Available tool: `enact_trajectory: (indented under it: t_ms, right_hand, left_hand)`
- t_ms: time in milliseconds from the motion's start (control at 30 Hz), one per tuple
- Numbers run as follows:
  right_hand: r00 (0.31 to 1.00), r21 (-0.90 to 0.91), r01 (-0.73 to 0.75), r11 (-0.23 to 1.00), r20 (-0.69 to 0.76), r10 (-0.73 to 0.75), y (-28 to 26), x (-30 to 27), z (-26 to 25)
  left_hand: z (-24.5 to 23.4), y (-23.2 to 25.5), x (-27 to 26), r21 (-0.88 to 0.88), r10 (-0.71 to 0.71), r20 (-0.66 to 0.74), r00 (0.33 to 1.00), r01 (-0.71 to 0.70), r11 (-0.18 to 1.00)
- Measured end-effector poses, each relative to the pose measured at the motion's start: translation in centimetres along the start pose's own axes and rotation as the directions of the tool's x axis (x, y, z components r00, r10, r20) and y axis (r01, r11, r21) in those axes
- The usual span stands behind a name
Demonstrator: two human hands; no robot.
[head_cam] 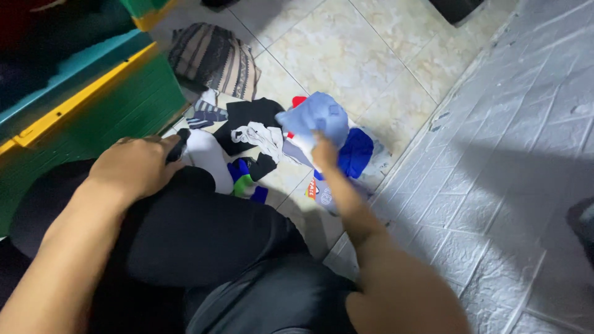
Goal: Folding various items of clothing and organizing them inside a cabinet.
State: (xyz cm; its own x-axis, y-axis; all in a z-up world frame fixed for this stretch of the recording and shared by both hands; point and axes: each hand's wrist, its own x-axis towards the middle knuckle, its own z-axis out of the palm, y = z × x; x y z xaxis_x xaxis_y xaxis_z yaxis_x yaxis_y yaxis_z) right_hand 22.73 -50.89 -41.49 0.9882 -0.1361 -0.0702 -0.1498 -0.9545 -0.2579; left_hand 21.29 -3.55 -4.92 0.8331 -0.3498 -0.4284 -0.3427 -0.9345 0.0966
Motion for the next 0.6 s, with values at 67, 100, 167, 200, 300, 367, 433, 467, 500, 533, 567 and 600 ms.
enact_trajectory:
  t_ms: [67,100,167,200,300,367,433,467,500,533,567,600]
  right_hand:
    - [0.997,-0.142,0.017,0.99,-0.066,-0.027,-3.0,-2.9,1.4]
    - [0.987,-0.23,0.04,0.972,-0.144,-0.074,-3.3,-3.5,2.7]
    - [0.968,-0.315,0.049,0.948,-0.217,-0.122,-4.5,-3.9,2.7]
    - [0.98,-0.313,0.048,0.949,-0.169,-0.105,-5.4,-3.8,1.5]
    - [0.999,-0.252,0.043,0.967,0.003,-0.044,-8.4,-3.5,-3.8]
    - [0.992,-0.2,0.036,0.979,0.125,-0.011,-9.1,-2.3,-5.6]
    - [0.978,-0.293,0.038,0.955,0.207,0.025,-8.3,-0.8,-4.8]
    - [0.978,-0.297,0.047,0.954,0.209,0.017,-6.2,0.9,-3.9]
    - [0.973,-0.178,0.09,0.98,0.228,-0.048,-4.0,2.2,-2.9]
    - [0.965,-0.055,0.13,0.99,0.238,-0.113,-1.9,3.6,-1.9]
    - [0.963,-0.058,0.137,0.989,0.243,-0.119,-0.3,4.7,-3.2]
    - [0.958,0.071,0.227,0.971,0.166,-0.236,1.2,5.7,-4.5]
  left_hand:
    - [-0.1,0.2,0.0,0.0,0.003,-0.003,1.0,-0.003,1.0]
    - [-0.1,0.3,0.0,0.008,-0.012,0.004,1.0,0.012,1.0]
    - [-0.1,0.1,0.0,0.019,-0.024,0.013,1.0,0.024,1.0]
    - [0.0,0.0,0.0,0.033,-0.026,0.016,1.0,0.025,0.999]
    - [0.2,-0.1,-0.1,0.029,-0.031,0.01,0.999,0.031,0.999]
    - [-0.1,0.0,0.1,0.007,-0.038,-0.008,0.999,0.038,0.999]
    - [-0.2,0.1,0.1,0.008,-0.044,0.027,0.999,0.044,0.999]
    - [-0.3,0.2,0.1,0.002,-0.051,0.025,0.998,0.051,0.999]
    - [-0.3,0.2,0.1,0.017,-0.045,0.052,0.998,0.044,0.999]
    - [-0.3,0.2,0.1,0.033,-0.039,0.079,0.996,0.036,0.999]
    - [-0.1,0.1,0.0,0.027,-0.044,0.08,0.996,0.042,0.999]
    - [0.1,0.0,0.0,0.016,-0.033,0.071,0.997,0.032,0.999]
